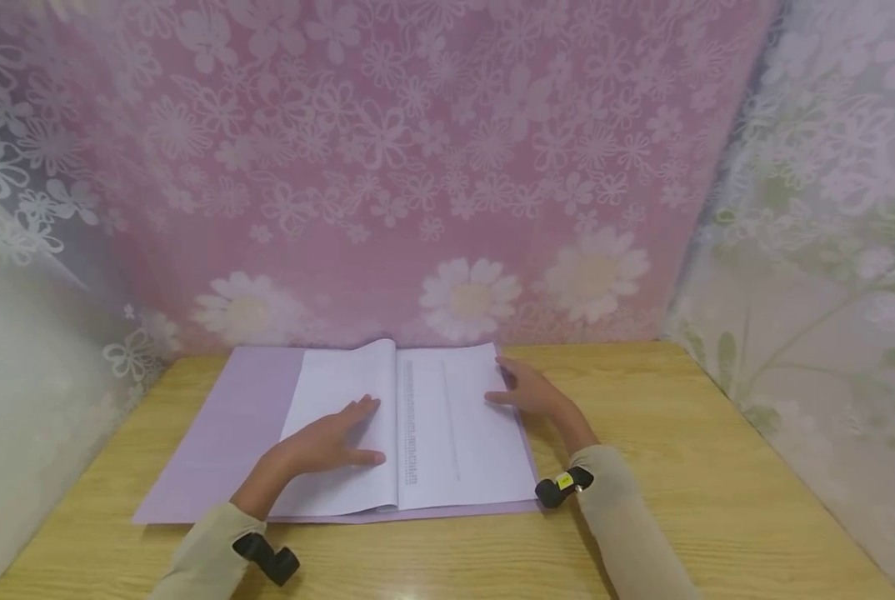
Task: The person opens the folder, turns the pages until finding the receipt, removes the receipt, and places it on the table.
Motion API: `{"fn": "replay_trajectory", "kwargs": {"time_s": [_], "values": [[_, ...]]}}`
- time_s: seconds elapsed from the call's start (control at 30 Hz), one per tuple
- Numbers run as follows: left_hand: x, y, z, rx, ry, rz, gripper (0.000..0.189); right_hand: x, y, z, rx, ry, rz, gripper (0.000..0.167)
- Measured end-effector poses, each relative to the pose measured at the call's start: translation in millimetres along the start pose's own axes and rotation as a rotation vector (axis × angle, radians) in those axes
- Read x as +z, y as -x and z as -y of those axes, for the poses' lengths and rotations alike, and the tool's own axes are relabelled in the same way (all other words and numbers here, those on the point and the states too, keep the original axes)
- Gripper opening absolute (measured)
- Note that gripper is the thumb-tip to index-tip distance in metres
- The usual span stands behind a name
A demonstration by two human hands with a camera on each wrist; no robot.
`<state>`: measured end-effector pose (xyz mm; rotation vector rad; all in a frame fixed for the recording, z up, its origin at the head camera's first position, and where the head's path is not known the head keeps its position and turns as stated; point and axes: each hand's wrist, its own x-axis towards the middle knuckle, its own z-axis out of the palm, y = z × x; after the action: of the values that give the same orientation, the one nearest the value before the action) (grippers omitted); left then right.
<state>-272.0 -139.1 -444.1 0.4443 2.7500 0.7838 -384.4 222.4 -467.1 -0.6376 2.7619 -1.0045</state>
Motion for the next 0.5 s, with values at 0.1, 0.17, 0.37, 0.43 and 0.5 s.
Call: {"fn": "replay_trajectory", "kwargs": {"time_s": [0.1,0.17,0.37,0.43,0.5], "values": [[0.3,0.4,1.4,0.003,0.008,0.002,0.097,1.2,0.1,-0.4,0.015,0.001,0.006,0.088],[0.0,1.1,1.1,0.009,0.009,0.001,0.096,1.8,-0.4,-0.9,0.012,-0.003,0.004,0.088],[-1.5,3.1,-1.8,0.009,0.016,0.004,0.097,-0.3,-3.0,-3.1,-0.021,-0.025,0.001,0.087],[-1.9,3.2,-2.5,0.005,0.014,0.004,0.097,-1.7,-3.1,-2.3,-0.021,-0.040,-0.003,0.087],[-2.2,3.2,-2.5,0.006,0.006,0.002,0.097,-2.8,-2.7,-0.8,-0.015,-0.058,-0.005,0.086]]}}
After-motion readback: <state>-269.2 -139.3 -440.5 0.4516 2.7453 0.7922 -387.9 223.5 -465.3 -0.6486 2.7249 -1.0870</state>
